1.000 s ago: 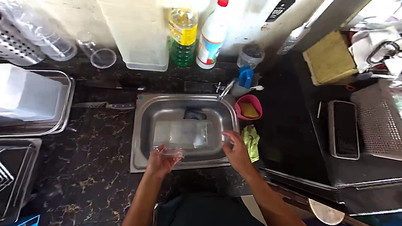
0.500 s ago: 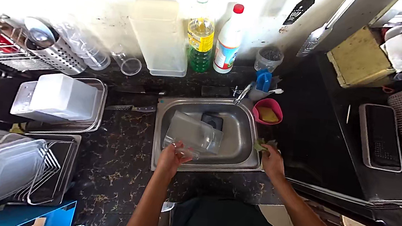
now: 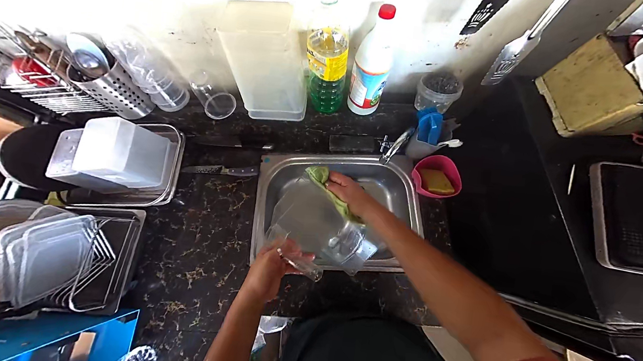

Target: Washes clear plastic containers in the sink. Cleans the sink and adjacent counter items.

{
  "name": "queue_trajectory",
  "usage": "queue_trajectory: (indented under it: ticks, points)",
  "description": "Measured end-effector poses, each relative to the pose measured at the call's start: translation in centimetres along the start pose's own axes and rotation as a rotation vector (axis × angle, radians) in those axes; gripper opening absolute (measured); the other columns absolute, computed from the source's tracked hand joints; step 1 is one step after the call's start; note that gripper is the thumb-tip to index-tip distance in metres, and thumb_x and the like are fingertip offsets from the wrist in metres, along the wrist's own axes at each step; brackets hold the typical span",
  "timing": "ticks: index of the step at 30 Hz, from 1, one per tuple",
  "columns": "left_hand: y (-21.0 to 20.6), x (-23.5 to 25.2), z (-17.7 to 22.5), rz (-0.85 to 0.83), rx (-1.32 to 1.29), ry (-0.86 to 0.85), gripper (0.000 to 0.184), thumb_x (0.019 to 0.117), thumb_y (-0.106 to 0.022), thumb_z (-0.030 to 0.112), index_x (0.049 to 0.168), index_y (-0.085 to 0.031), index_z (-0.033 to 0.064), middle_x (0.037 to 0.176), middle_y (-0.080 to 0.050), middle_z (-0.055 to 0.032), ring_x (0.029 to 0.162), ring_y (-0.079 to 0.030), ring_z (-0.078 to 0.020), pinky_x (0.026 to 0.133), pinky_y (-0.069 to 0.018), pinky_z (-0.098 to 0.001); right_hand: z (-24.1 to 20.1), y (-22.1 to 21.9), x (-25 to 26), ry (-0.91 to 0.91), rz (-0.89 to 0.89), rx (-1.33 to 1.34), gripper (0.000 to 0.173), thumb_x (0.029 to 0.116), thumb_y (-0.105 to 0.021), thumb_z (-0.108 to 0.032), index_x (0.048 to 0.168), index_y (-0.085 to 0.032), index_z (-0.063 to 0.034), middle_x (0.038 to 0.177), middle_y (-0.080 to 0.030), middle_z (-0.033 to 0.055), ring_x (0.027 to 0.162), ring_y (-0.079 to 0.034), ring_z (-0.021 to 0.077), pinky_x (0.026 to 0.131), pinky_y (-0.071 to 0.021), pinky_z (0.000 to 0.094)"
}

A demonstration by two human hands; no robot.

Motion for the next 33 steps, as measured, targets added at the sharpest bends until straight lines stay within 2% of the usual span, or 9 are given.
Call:
queue_trajectory:
  ticks: [5,9,12,14,16,21,25,29,33]
  points:
    - [3.0,-0.6,0.1,-0.128,-0.299,-0.091,0.015,0.0851,-0.068,0.023,0.091,-0.073,0.0102,0.099,-0.076,-0.0157,0.093,-0.075,-0.0335,0.081,-0.0624,-0.049,1.6,-0.6,1.2,-0.182,-0.253,0.27,0.046,0.1099,-0.045,-0.037,0.152,-0.049,-0.02,0.136,-0.064,0.0085,0.113,-0.065,0.0168,0.096,-0.0538,0.0408]
    - [2.0,-0.5,1.9,-0.253,-0.464,-0.184,0.015,0.0778,-0.079,0.029,0.082,-0.078,0.0142,0.087,-0.076,-0.0085,0.084,-0.076,-0.0249,0.078,-0.0634,-0.044,3.5,-0.7,-1.8,-0.295,-0.211,0.441,0.025,0.1088,-0.044,-0.024,0.122,-0.061,-0.0099,0.101,-0.068,-0.0017,0.088,-0.065,0.0005,0.079,-0.0554,0.0204]
    - [0.8,0.1,3.3,-0.287,-0.607,-0.212,0.014,0.0817,-0.075,0.026,0.08,-0.077,0.0124,0.089,-0.076,-0.0098,0.086,-0.075,-0.0249,0.078,-0.063,-0.0424,6.2,-3.0,-5.0,-0.234,0.066,0.661,0.028,0.1083,-0.038,-0.005,0.128,-0.057,0.0027,0.106,-0.066,0.0053,0.094,-0.061,0.0036,0.086,-0.0517,0.0199]
    - [0.6,0.8,3.0,-0.214,-0.668,-0.215,0.014,0.0854,-0.069,0.021,0.077,-0.075,0.011,0.09,-0.075,-0.0118,0.086,-0.075,-0.0268,0.077,-0.0627,-0.0429,7.5,-6.7,-6.0,-0.33,0.099,1.17,0.037,0.1123,-0.022,-0.017,0.112,-0.058,-0.0072,0.087,-0.068,0.002,0.079,-0.065,0.0062,0.071,-0.0568,0.0241]
    - [1.5,1.4,2.5,-0.062,-0.593,-0.241,0.018,0.0929,-0.055,0.016,0.083,-0.069,0.0098,0.096,-0.076,-0.0144,0.09,-0.075,-0.031,0.078,-0.0628,-0.0463,8.4,-9.5,-7.6,-0.409,0.038,1.458,0.056,0.111,-0.011,-0.04,0.109,-0.06,-0.0118,0.088,-0.07,0.0038,0.081,-0.068,0.0119,0.071,-0.0586,0.031]
    - [1.7,2.7,-0.1,0.145,-0.325,-0.173,0.025,0.1039,-0.036,0.014,0.105,-0.058,0.0026,0.101,-0.074,-0.0186,0.092,-0.074,-0.0353,0.076,-0.0627,-0.0497,9.4,-6.5,-12.4,-0.397,0.295,1.762,0.052,0.1096,-0.02,-0.04,0.109,-0.061,-0.0083,0.096,-0.071,0.0108,0.089,-0.07,0.021,0.077,-0.061,0.0396]
    - [1.8,3.2,-1.5,0.188,-0.315,-0.142,0.023,0.1036,-0.037,0.013,0.103,-0.057,0.0018,0.096,-0.074,-0.0187,0.088,-0.075,-0.0356,0.073,-0.063,-0.0497,10.0,-0.6,-17.3,-0.364,0.214,1.354,0.033,0.1079,-0.037,-0.019,0.125,-0.061,-0.0047,0.111,-0.072,0.0124,0.1,-0.07,0.0205,0.087,-0.0602,0.0376]
    - [1.8,3.1,-2.8,0.221,-0.461,0.035,0.024,0.105,-0.035,0.02,0.1,-0.052,0.0042,0.094,-0.073,-0.0201,0.088,-0.074,-0.0363,0.073,-0.0624,-0.0493,11.1,10.4,-23.6,-0.433,0.59,0.333,0.042,0.1011,-0.053,-0.018,0.142,-0.058,-0.0089,0.131,-0.066,0.0097,0.113,-0.065,0.0167,0.095,-0.056,0.0393]
    - [1.5,5.0,-5.0,0.278,-0.463,0.093,0.023,0.1037,-0.036,0.021,0.099,-0.051,0.0047,0.089,-0.071,-0.0183,0.078,-0.073,-0.0326,0.066,-0.0614,-0.0452,15.8,14.0,-24.9,-0.482,0.613,-0.417,0.045,0.1023,-0.054,-0.017,0.147,-0.056,-0.0097,0.157,-0.04,0.0265,0.144,-0.043,0.0406,0.116,-0.0404,0.0547]
Point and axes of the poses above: each hand's wrist, its own x-axis towards the middle knuckle, its own y-axis out of the back of the hand, z = x × y, the point moved 10 cm from there along x, towards the middle knuckle
